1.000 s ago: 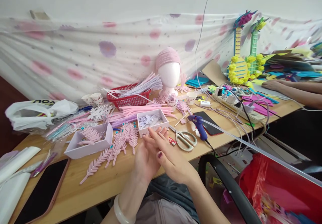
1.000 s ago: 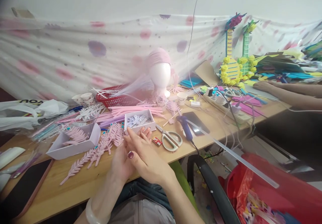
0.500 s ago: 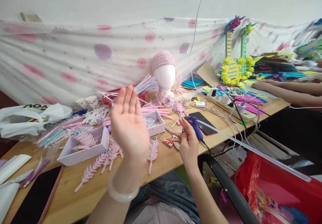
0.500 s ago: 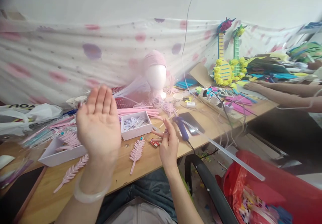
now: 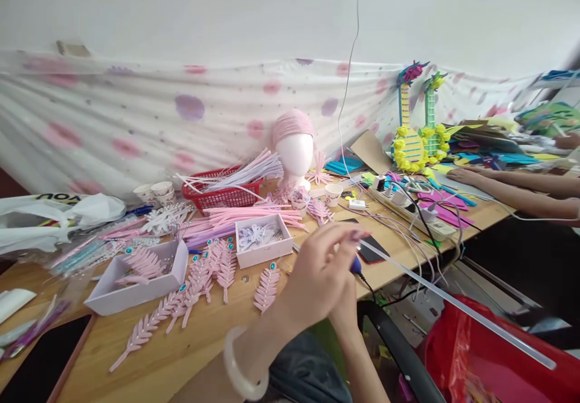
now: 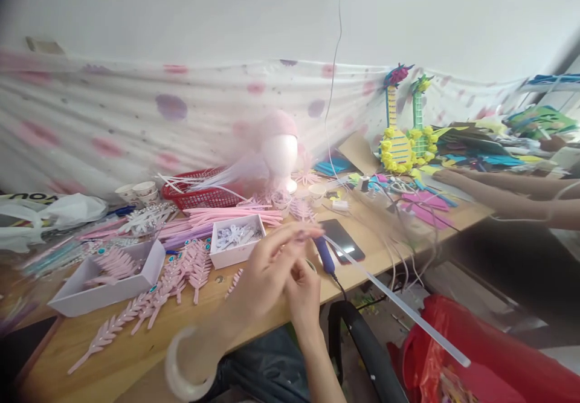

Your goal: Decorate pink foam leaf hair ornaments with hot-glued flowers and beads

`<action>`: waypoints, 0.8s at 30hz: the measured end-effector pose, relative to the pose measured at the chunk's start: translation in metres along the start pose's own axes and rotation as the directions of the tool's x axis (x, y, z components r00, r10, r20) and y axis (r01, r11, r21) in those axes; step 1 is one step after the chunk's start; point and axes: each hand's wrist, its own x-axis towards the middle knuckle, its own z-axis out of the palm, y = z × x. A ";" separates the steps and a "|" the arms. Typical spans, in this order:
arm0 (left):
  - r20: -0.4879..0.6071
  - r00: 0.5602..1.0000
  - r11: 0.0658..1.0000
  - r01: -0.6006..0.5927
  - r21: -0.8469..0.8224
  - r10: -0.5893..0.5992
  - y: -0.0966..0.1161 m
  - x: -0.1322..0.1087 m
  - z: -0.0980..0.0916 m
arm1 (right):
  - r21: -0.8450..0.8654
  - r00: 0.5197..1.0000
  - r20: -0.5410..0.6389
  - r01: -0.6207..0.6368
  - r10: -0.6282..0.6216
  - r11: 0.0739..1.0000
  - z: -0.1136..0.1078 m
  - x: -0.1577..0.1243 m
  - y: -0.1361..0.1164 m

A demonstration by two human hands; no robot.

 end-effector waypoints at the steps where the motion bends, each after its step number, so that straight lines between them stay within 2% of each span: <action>1: -0.046 0.998 0.998 0.034 0.046 -0.032 -0.010 -0.010 -0.016 | -0.027 1.000 0.029 0.013 -0.012 1.000 0.002 0.001 0.001; 6: -0.255 0.951 0.921 0.249 0.299 -0.174 -0.057 -0.077 -0.089 | -0.159 0.995 0.086 0.068 -0.055 0.985 0.009 0.007 0.012; 8: -0.310 0.926 0.861 0.331 0.387 -0.217 -0.073 -0.104 -0.107 | -0.197 0.992 0.102 0.086 -0.067 0.977 0.009 0.008 0.018; 10: -0.341 0.905 0.794 0.397 0.461 -0.254 -0.087 -0.125 -0.116 | -0.227 0.989 0.119 0.111 -0.085 0.968 0.010 0.008 0.023; 12: -0.359 0.891 0.727 0.439 0.529 -0.277 -0.096 -0.140 -0.115 | -0.258 0.984 0.140 0.141 -0.107 0.956 0.011 0.006 0.028; 15: -0.380 0.882 0.625 0.467 0.625 -0.278 -0.101 -0.151 -0.103 | -0.309 0.975 0.176 0.186 -0.136 0.933 0.012 0.001 0.032; 19: -0.362 0.891 0.523 0.455 0.721 -0.275 -0.097 -0.154 -0.087 | -0.362 0.964 0.215 0.229 -0.158 0.903 0.012 -0.004 0.032; 24: -0.297 0.906 0.457 0.412 0.789 -0.303 -0.091 -0.153 -0.084 | -0.417 0.951 0.271 0.253 -0.146 0.873 0.012 -0.010 0.025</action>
